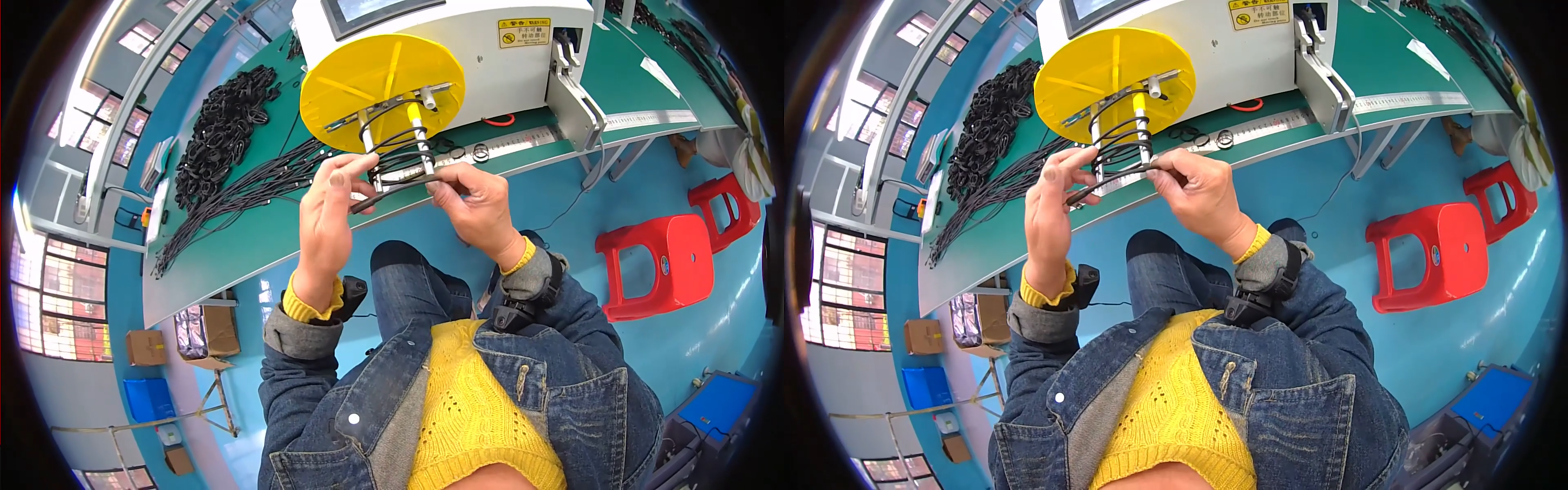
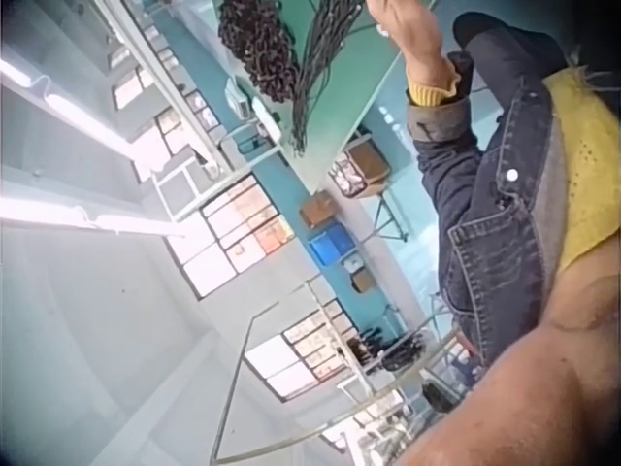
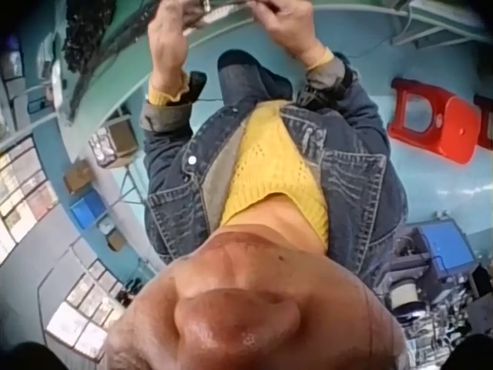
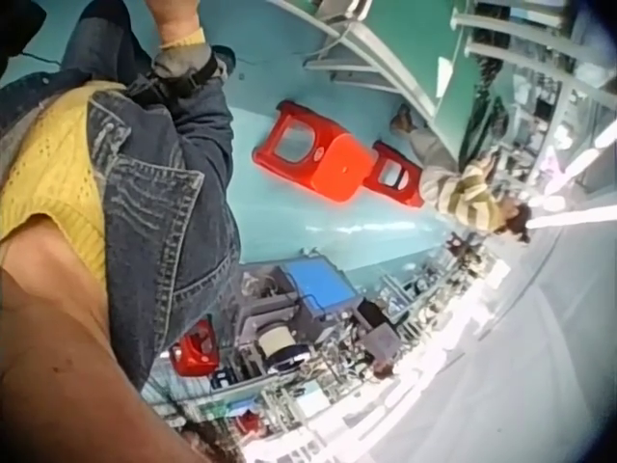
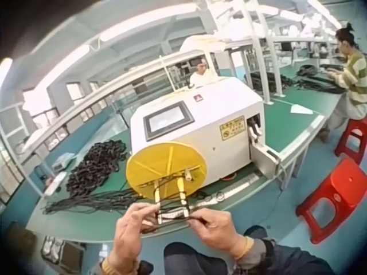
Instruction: The person winds a cable around the spindles of a machine, removes the coiled cable, and secures it with a plastic tie by hand. This process is repeated for several more cables throughout the video.
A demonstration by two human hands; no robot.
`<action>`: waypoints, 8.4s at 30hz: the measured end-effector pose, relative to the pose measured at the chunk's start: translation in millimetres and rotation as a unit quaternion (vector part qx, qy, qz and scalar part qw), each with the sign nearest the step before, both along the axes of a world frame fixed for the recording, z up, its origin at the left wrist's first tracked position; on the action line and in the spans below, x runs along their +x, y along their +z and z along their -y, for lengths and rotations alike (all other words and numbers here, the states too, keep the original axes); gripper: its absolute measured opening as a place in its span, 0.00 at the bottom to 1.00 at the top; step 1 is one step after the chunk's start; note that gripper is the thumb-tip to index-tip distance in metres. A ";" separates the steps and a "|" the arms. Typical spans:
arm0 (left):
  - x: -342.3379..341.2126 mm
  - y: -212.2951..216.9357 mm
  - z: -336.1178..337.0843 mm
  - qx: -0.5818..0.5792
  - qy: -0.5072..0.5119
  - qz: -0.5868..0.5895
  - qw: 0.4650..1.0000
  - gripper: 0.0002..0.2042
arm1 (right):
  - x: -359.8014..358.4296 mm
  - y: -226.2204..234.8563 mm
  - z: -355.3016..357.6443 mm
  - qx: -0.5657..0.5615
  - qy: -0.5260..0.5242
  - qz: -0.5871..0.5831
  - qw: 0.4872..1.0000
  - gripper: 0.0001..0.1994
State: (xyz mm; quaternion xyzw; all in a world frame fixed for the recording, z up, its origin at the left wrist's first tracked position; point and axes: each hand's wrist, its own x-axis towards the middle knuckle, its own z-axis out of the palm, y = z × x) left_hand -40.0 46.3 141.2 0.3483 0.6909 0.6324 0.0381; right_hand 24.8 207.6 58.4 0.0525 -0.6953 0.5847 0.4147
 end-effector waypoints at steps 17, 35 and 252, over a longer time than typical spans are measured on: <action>-9.3 -7.3 -9.4 -0.155 0.089 -0.385 0.905 0.08 | -0.8 -1.4 -3.3 -0.119 0.084 0.057 0.988 0.04; 8.9 2.9 4.2 -0.204 0.092 -0.294 0.929 0.22 | 2.7 32.2 -14.0 0.295 -0.129 0.063 0.945 0.03; 19.5 -157.2 29.9 -0.031 -0.326 0.679 0.657 0.20 | 43.7 -69.2 12.0 0.020 0.223 0.314 0.923 0.07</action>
